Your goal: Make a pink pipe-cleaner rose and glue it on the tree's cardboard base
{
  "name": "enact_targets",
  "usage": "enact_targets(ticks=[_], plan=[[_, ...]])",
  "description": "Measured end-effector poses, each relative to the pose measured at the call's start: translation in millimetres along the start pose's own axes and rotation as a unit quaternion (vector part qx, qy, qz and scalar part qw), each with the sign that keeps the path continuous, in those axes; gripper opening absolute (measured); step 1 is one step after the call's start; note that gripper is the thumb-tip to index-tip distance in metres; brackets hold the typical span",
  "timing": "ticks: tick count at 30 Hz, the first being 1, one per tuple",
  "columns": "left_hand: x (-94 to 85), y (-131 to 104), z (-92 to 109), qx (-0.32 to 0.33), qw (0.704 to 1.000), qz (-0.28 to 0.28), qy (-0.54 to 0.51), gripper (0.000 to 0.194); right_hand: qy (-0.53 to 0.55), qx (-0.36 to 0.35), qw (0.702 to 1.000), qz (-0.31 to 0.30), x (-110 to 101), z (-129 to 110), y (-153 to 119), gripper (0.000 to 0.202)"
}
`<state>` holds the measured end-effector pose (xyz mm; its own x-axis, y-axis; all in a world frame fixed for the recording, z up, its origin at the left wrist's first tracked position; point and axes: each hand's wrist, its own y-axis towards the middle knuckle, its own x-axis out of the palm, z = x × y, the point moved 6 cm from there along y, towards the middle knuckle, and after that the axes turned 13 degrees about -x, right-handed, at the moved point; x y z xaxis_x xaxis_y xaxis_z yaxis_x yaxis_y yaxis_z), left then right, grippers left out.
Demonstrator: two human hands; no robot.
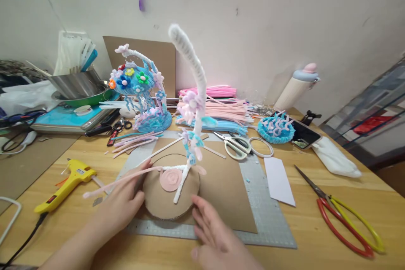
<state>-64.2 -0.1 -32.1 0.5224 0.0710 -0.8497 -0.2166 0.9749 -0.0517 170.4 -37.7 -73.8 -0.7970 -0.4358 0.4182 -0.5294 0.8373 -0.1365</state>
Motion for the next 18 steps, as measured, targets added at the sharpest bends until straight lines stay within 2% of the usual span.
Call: enact_targets(ticks=[3, 7, 11, 15, 18], plan=[[-1.2, 0.2, 2.9, -0.01, 1.0, -0.001, -0.019, 0.059, 0.013, -0.002, 0.999, 0.041, -7.3, 1.0, 3.3, 0.07], [-3.6, -7.2, 11.9, 0.017, 0.999, 0.014, -0.027, 0.052, 0.007, -0.068, 0.99, 0.125, -10.7, -36.8, 13.9, 0.054], [2.8, -20.0, 15.0, 0.046, 0.997, 0.057, -0.025, 0.051, -0.008, -0.058, 0.992, 0.113, -1.2, -51.2, 15.6, 0.049], [14.2, -31.3, 14.6, 0.024, 0.995, 0.094, -0.035, 0.032, -0.005, -0.079, 0.99, 0.12, -3.5, -46.4, 12.3, 0.046], [18.6, -36.5, 16.8, 0.012, 0.993, 0.11, -0.033, 0.029, -0.005, -0.092, 0.989, 0.12, -8.9, -39.4, 11.5, 0.046]])
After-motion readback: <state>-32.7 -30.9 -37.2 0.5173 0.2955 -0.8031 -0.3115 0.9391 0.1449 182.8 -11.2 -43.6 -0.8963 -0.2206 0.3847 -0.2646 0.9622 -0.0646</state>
